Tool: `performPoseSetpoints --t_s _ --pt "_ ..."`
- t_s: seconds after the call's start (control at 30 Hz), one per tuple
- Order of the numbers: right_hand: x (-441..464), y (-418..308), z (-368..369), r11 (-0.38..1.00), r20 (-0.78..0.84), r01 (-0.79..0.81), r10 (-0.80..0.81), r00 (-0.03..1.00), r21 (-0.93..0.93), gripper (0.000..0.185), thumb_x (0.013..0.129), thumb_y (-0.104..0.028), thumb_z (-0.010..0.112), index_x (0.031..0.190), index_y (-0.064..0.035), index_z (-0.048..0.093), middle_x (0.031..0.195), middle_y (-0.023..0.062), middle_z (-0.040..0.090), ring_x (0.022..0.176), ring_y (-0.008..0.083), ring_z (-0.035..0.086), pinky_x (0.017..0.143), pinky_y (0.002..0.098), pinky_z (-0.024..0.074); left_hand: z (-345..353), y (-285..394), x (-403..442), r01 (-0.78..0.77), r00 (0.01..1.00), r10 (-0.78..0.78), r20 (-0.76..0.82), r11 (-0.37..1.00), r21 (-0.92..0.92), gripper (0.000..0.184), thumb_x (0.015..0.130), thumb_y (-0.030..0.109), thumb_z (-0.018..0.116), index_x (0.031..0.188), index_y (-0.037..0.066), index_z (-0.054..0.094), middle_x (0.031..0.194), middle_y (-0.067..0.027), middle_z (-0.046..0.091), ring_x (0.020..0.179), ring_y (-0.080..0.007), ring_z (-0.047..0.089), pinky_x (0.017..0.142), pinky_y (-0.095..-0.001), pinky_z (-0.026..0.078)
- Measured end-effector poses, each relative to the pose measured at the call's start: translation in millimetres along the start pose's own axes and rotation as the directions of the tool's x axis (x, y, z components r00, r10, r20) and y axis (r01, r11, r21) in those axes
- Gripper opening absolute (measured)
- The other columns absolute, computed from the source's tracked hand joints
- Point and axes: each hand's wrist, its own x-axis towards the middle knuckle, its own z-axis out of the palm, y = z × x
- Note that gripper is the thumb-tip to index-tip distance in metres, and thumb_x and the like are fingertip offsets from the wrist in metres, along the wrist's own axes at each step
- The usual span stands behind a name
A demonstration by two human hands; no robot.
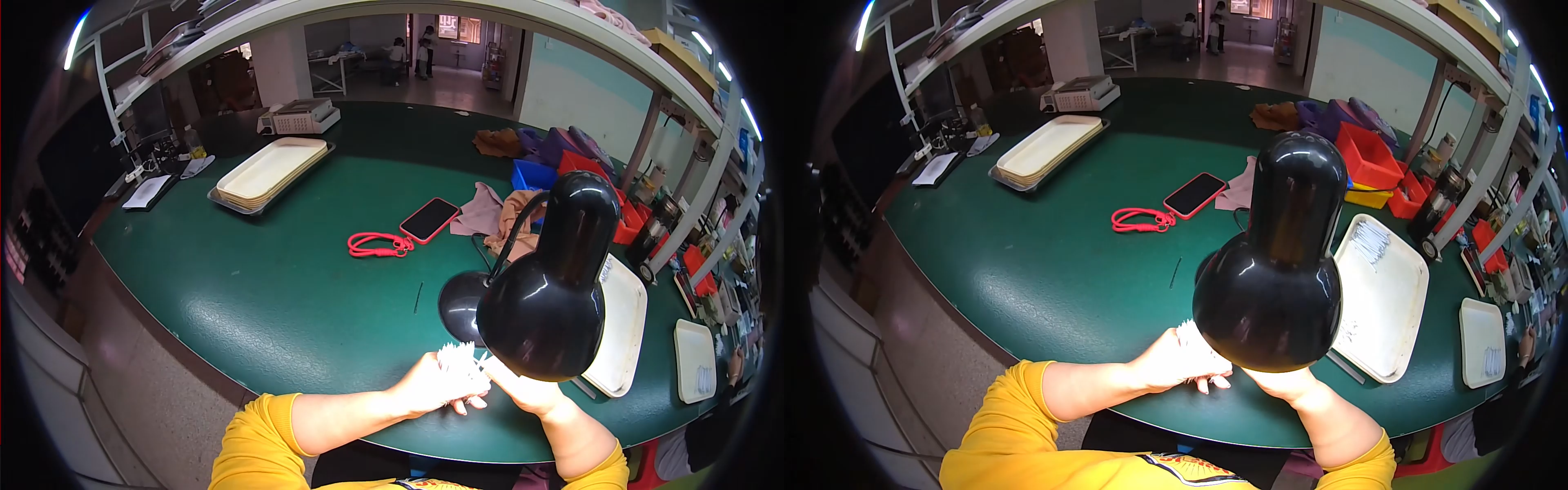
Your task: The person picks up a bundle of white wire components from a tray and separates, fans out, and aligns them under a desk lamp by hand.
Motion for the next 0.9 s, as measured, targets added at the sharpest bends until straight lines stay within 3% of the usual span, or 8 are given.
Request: performPoseSetpoints --t_s 0.13,0.23,0.33,0.43,0.53,0.63,0.73,0.9 --pt "2.3 0.9 -2.8 0.956 0.044 0.181 -0.176 0.984 -0.233 0.024 0.077 -0.007 0.066 0.1 -0.0003 0.062 0.091 0.012 0.061 0.08 0.0249 0.058 0.072 0.0355 0.0474 -0.4 -0.4 -0.1 -0.006 1.0 0.006 0.03 1.0 -0.001 0.025 0.079 0.017 0.068 0.092 -0.004 0.062 0.081 -0.0098 0.065 0.07 -0.0153 0.065 0.049 -0.0212 0.051" --pt "1.4 -0.5 -1.4 0.999 0.056 -0.041 0.039 0.998 0.034 0.024 0.079 -0.009 0.065 0.1 0.0005 0.061 0.086 0.009 0.058 0.072 0.0184 0.056 0.064 0.0301 0.0465 0.9 3.1 -1.3 0.016 1.0 -0.016 0.019 1.0 0.016 0.017 0.081 0.011 0.066 0.089 -0.003 0.064 0.079 -0.0105 0.064 0.071 -0.0171 0.065 0.05 -0.0225 0.052" --pt "4.1 -6.5 -5.4 0.961 0.173 -0.247 0.225 0.959 0.122 0.021 0.08 -0.008 0.064 0.098 0.0014 0.06 0.083 0.0069 0.056 0.068 0.0137 0.054 0.06 0.0263 0.0452 1.3 3.8 -0.8 0.042 0.999 -0.042 0.011 0.998 0.039 0.017 0.081 0.012 0.066 0.089 -0.003 0.064 0.08 -0.0102 0.064 0.071 -0.0165 0.065 0.05 -0.0223 0.051" --pt "0.8 -1.1 0.8 0.978 0.127 -0.168 0.151 0.98 0.127 0.018 0.08 -0.007 0.063 0.096 0.0011 0.059 0.081 0.0053 0.056 0.067 0.0121 0.054 0.06 0.0249 0.0447 1.7 3.9 -0.9 0.045 0.999 -0.046 0.011 0.998 0.042 0.018 0.081 0.012 0.066 0.09 -0.003 0.063 0.08 -0.0098 0.064 0.072 -0.0163 0.065 0.051 -0.0223 0.051" --pt "3.3 -3.8 -0.3 0.886 0.206 -0.363 0.312 0.927 0.288 0.019 0.08 -0.005 0.063 0.096 0.0016 0.058 0.081 0.005 0.056 0.068 0.012 0.054 0.06 0.0247 0.0452 3.2 5.9 -2.2 0.065 0.998 -0.066 0.007 0.998 0.025 0.019 0.081 0.013 0.066 0.091 -0.003 0.062 0.081 -0.0096 0.063 0.073 -0.0165 0.065 0.051 -0.0224 0.052" --pt "3.9 -3.4 -1.5 0.9 0.22 -0.334 0.279 0.935 0.28 0.019 0.08 -0.003 0.063 0.097 0.0028 0.057 0.084 0.0059 0.056 0.07 0.0126 0.055 0.061 0.0255 0.0459 1.2 2.4 -1.0 0.067 0.998 -0.067 0.016 0.997 0.025 0.02 0.081 0.013 0.066 0.093 -0.003 0.062 0.082 -0.0097 0.063 0.073 -0.0168 0.065 0.051 -0.0223 0.052" --pt "6.0 -6.3 -2.6 0.954 0.149 -0.202 0.172 0.974 0.221 0.018 0.08 -0.002 0.063 0.096 0.0039 0.057 0.085 0.0075 0.056 0.071 0.0138 0.055 0.062 0.0257 0.0464 1.3 2.3 -1.1 0.069 0.998 -0.069 0.01 0.997 0.023 0.02 0.081 0.013 0.066 0.093 -0.003 0.061 0.082 -0.0098 0.063 0.073 -0.0168 0.065 0.051 -0.0222 0.052" --pt "10.1 -8.8 -6.3 1.0 0.108 0.005 -0.005 0.994 0.002 0.017 0.079 -0.001 0.063 0.094 0.0041 0.058 0.085 0.0081 0.056 0.072 0.0146 0.056 0.061 0.0256 0.0467 1.2 3.1 -0.7 0.053 0.998 -0.053 0.02 0.999 0.005 0.021 0.081 0.013 0.066 0.094 -0.003 0.061 0.082 -0.01 0.063 0.073 -0.0167 0.065 0.051 -0.0223 0.052"
